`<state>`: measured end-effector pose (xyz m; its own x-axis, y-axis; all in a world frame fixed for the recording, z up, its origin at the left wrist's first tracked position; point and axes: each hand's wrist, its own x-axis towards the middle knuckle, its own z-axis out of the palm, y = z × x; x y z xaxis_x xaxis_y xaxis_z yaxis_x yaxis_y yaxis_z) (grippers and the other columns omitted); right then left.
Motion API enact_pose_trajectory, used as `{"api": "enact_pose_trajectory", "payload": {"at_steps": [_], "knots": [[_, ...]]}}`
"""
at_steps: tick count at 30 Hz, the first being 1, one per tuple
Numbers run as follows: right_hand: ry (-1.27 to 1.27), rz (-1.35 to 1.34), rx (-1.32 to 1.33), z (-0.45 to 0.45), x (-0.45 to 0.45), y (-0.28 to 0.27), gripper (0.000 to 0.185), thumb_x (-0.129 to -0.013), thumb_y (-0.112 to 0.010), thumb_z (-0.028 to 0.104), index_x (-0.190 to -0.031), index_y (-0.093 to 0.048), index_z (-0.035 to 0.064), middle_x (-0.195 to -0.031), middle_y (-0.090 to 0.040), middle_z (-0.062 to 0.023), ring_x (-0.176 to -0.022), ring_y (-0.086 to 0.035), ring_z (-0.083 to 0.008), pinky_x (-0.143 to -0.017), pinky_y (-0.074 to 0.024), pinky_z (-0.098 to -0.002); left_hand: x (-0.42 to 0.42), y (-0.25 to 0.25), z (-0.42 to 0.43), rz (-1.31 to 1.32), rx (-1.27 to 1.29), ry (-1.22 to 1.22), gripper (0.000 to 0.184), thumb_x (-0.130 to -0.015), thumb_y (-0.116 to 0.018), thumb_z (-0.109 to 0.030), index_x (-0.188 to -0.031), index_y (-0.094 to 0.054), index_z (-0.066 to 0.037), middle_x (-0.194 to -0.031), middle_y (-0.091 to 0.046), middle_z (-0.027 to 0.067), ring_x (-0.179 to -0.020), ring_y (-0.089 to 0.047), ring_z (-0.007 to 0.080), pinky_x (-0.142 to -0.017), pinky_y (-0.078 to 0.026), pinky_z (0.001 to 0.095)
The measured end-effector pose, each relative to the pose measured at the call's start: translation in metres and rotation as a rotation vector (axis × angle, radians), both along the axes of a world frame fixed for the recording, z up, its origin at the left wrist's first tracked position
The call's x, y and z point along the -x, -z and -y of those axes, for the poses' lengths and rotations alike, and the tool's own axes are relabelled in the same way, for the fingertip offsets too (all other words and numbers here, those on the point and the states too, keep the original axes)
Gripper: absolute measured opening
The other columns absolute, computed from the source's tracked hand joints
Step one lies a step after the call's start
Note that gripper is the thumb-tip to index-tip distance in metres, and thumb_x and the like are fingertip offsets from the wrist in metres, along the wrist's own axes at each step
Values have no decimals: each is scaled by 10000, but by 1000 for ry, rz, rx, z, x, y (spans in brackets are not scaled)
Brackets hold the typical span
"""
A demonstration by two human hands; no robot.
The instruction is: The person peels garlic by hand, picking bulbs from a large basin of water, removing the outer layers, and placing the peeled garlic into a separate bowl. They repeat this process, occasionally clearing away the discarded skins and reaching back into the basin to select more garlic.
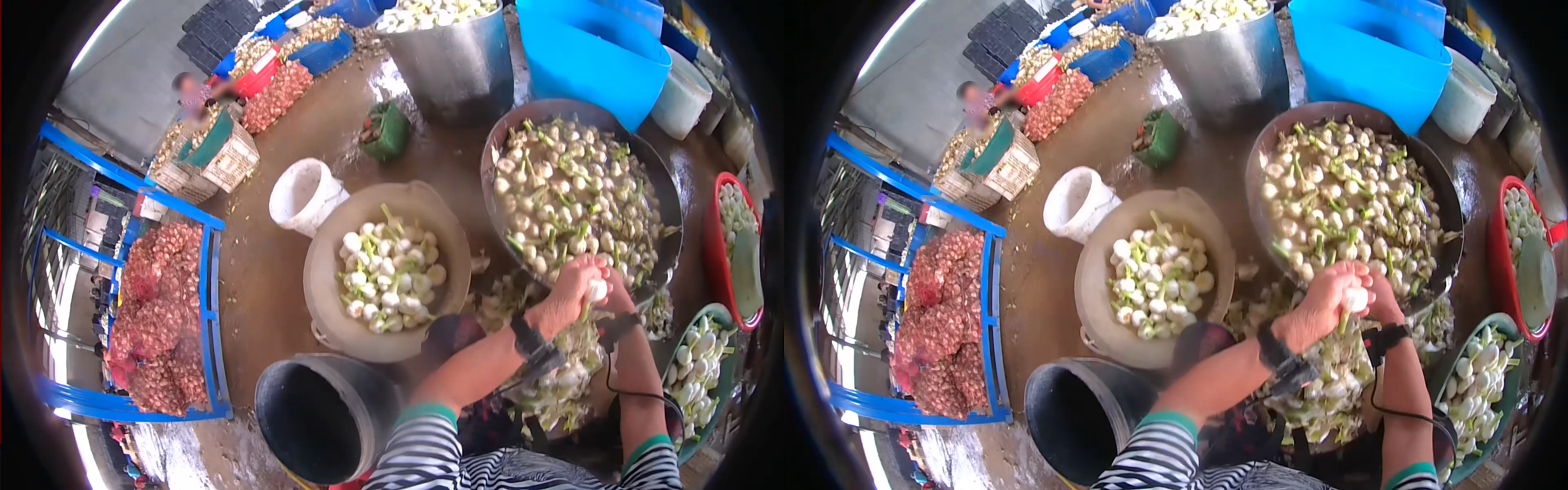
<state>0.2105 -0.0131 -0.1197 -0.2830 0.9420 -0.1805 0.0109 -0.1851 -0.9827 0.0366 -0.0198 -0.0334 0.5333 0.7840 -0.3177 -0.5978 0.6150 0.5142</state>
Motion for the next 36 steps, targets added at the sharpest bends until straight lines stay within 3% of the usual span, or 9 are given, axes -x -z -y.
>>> {"api": "enact_pose_trajectory", "payload": {"at_steps": [3,9,20,24,26,27,30,34,36], "knots": [[170,-416,356,-27,0,16,218,-814,-564,257,-913,-602,66,-885,-626,-77,-776,-614,-199,-625,-505,-327,-8,-2,-4,-121,-75,12,357,-755,-484,2,-1111,-506,-6,-995,-582,98,-781,-629,206,-565,-534,334],[-105,693,-169,-32,-30,98,283,-760,-599,304,-953,-605,98,-980,-599,-165,-931,-570,-296,-750,-478,-412,-3,-3,-12,-214,-78,9,342,-759,-470,28,-1097,-519,18,-1031,-566,116,-784,-622,191,-555,-533,298],[148,947,-368,-29,-28,50,82,-671,-628,136,-665,-647,56,-638,-622,-156,-594,-621,-276,-561,-482,-381,4,-8,-4,-254,-122,54,221,-784,-509,-2,-999,-559,6,-903,-603,95,-698,-620,166,-514,-529,289],[452,88,60,-17,-13,-57,202,-740,-410,-27,-722,-611,-19,-600,-555,-56,-509,-504,-136,-519,-460,-288,22,-21,-11,-232,-278,-106,102,-820,-513,-94,-814,-589,-27,-721,-595,73,-626,-599,169,-557,-473,280],[347,-277,-261,22,-6,-103,230,-844,-550,194,-904,-587,-25,-698,-518,-19,-633,-527,-105,-617,-473,-287,26,-29,-17,-160,-131,-179,124,-814,-532,-107,-773,-602,-13,-694,-580,77,-612,-584,170,-539,-472,282],[334,125,-303,38,-8,-123,571,-829,-555,551,-1033,-555,18,-877,-554,-21,-710,-556,-120,-677,-495,-291,33,-40,-17,-380,-415,-190,132,-824,-535,-114,-783,-603,-8,-695,-581,78,-640,-591,181,-542,-483,295],[358,-689,166,99,-3,-68,192,-887,-563,220,-1006,-570,69,-830,-586,-28,-674,-572,-118,-625,-500,-290,43,-45,-29,-219,-213,-293,170,-872,-512,-151,-952,-578,-17,-848,-612,92,-734,-609,207,-547,-503,331],[-152,1238,-54,137,29,-36,330,-654,-581,-38,-950,-687,61,-828,-675,-100,-752,-641,-196,-649,-520,-305,50,-50,-29,-226,-158,-300,169,-869,-539,-157,-999,-580,-56,-937,-607,78,-800,-604,226,-594,-503,377],[182,779,213,109,23,-81,310,-640,-575,-35,-910,-691,64,-836,-673,-119,-751,-645,-204,-664,-520,-318,47,-50,-21,-260,-134,-251,174,-867,-539,-158,-1011,-575,-66,-952,-605,77,-818,-601,222,-617,-507,377]]}}
